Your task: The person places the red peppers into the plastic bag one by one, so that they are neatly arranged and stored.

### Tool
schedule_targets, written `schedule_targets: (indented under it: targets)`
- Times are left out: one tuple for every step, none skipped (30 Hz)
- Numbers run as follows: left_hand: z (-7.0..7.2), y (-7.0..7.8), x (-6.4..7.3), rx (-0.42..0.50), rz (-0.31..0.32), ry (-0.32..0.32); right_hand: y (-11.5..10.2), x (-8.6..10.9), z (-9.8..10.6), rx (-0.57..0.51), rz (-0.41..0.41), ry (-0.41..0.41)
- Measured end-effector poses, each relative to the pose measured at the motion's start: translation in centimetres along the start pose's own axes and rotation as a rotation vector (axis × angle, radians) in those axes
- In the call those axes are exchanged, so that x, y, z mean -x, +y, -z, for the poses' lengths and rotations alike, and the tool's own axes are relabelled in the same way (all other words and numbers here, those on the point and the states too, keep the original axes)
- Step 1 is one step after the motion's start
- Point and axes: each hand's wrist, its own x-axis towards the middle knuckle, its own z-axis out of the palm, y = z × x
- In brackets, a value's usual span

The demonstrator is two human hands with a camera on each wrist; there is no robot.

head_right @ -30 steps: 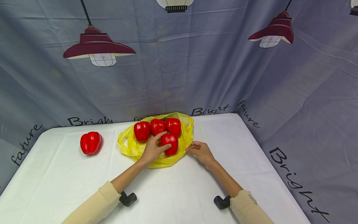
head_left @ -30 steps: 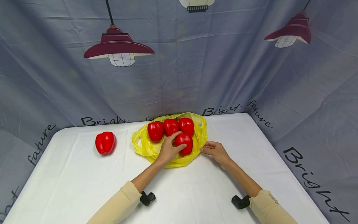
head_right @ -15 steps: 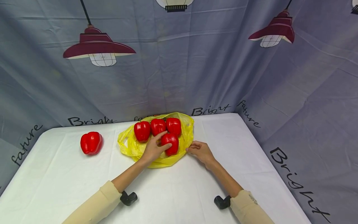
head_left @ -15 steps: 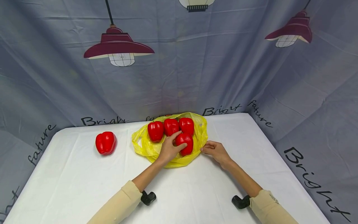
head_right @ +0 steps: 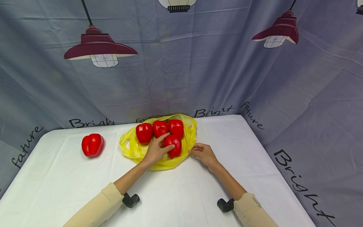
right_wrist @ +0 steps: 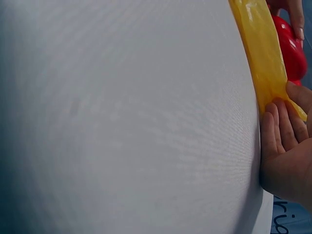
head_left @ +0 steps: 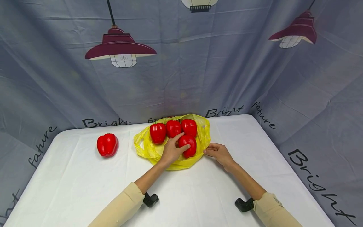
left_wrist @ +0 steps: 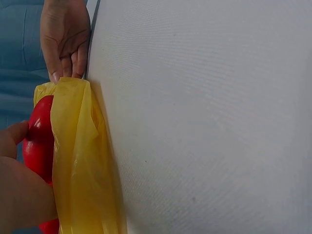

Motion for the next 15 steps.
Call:
schedule_targets:
  targets:
    - [0.0,0.0,0.0,0.004,-0.002,-0.002,0.0,0.0,0.0,0.003,0.000,0.000]
    - [0.1,0.0,0.0,0.006,-0.004,-0.002,-0.1,0.0,0.0,0.005,0.001,0.002]
    - [0.1,0.0,0.0,0.009,-0.004,-0.002,-0.1,0.0,0.0,0.007,0.002,0.005]
    - [0.2,0.0,0.0,0.010,-0.005,-0.002,0.0,0.0,-0.1,0.009,0.003,0.008]
    - [0.2,0.0,0.0,0.010,-0.008,-0.003,0.0,0.0,-0.1,0.008,0.003,0.012]
    - [0.3,0.0,0.1,0.010,-0.014,-0.003,0.0,0.1,-0.1,0.007,0.004,0.016]
    - [0.4,0.1,0.1,0.009,-0.017,-0.002,0.1,0.0,-0.1,0.004,0.005,0.021]
    - [0.6,0.1,0.2,0.008,-0.019,-0.001,0.2,0.0,-0.1,0.004,0.005,0.024]
    - [0.7,0.1,0.3,0.007,-0.021,-0.001,0.2,0.0,-0.1,0.004,0.003,0.028]
    - [0.9,0.2,0.4,0.004,-0.025,0.001,0.3,0.0,-0.1,0.005,0.005,0.029]
    - [1.2,0.2,0.6,-0.001,-0.031,0.002,0.4,0.0,-0.1,0.006,0.007,0.030]
    - [1.4,0.3,0.7,-0.004,-0.036,0.003,0.4,0.0,-0.2,0.004,0.007,0.032]
    - [1.8,0.3,0.9,-0.007,-0.036,0.005,0.4,-0.1,-0.1,0.009,0.012,0.032]
    - [2.1,0.3,1.1,-0.004,-0.039,0.006,0.4,-0.1,-0.2,0.008,0.011,0.035]
    - [2.5,0.4,1.3,-0.001,-0.045,0.007,0.4,-0.1,-0.2,0.008,0.011,0.036]
